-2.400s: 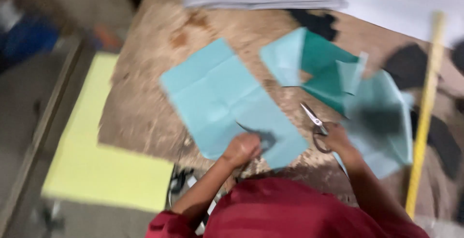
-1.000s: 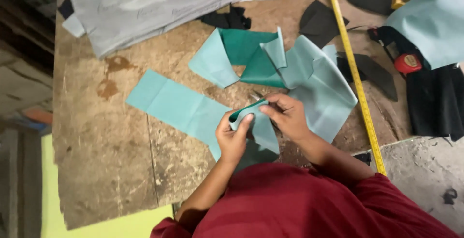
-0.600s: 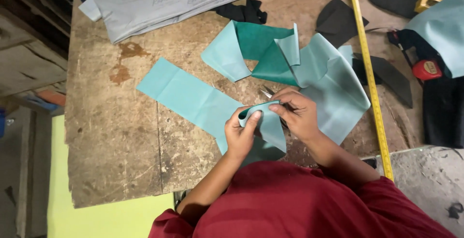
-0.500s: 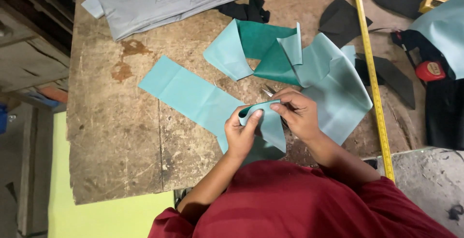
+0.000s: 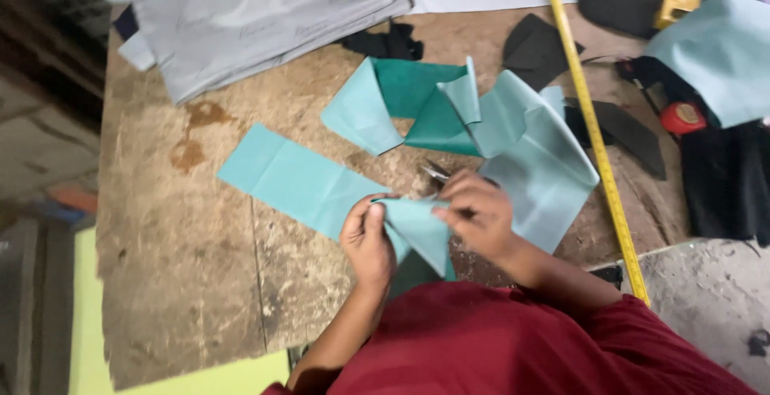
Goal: The person measures and marks a light blue fabric sheet on a wooden table using a yellow ruler and a black marker. They then use scissors to cut the fabric along the marked lines into several rectangular pieces.
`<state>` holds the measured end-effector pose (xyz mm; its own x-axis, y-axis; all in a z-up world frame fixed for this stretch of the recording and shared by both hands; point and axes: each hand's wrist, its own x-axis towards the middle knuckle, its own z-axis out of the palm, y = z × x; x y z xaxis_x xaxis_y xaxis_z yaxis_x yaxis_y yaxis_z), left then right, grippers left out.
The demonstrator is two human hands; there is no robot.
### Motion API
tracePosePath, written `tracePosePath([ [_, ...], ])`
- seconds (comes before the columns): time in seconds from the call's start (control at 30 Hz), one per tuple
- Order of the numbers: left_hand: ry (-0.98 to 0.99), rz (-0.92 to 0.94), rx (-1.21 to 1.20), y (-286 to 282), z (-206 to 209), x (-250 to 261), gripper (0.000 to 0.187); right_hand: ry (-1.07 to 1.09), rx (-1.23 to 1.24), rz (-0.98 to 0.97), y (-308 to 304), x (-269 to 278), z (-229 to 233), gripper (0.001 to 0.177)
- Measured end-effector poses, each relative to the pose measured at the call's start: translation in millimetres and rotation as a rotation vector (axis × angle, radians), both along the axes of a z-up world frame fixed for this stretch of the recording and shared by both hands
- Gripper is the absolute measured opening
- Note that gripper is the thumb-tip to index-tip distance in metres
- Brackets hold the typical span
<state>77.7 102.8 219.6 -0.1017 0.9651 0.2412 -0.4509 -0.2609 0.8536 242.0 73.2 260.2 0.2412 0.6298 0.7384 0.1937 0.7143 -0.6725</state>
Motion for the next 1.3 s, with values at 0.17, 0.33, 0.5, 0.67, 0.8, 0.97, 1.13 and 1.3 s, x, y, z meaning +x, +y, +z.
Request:
tracePosePath([
  [0.17, -0.108, -0.092, -0.115, 2.4, -1.5, -7.5, 0.016, -0.144, 0.046, 0.128, -18.8, -27.6, 6.9, 0.024],
  [0.33, -0.031, -0.111, -0.224, 30.8, -41.7, -43.6, 0.014, -0.206, -0.061, 0.195, -6.4, -4.3, -30.1, 0.017],
  [0.5, 0.015, -0.036, -0.265, 56.4, -26.0, -81.9, 0.014, -0.546, -0.81, -0.108, 12.3, 68.5, -141.3, 0.024],
  [0.67, 0.238, -0.079, -0.226, 54.3, -27.0, -94.1, 0.014, -1.028, -1.297, -0.494, 6.9, 125.3, -258.6, 0.035],
  [0.8, 0.456, -0.145, -0.238, 38.4, -0.4, -81.1, 0.011, -1.216, -1.197, -0.576, 9.4, 125.1, -274.2, 0.028],
  [0.97, 0.541, -0.274, -0.205, 34.9, -6.4, -72.8, 0.009, -1.207, -1.334, -0.369, 45.1, 131.4, -297.2, 0.087],
  [1.13, 0.517, -0.248, -0.167, 20.3, 0.8, -73.2, 0.008, -0.561, -1.502, -0.075, 34.1, 110.3, -234.9, 0.097],
  [1.3, 0.524, -0.252, -0.124, 14.0, 9.7, -81.2, 0.007, 0.317, -1.209, 0.457, 16.6, 63.7, -158.4, 0.076],
])
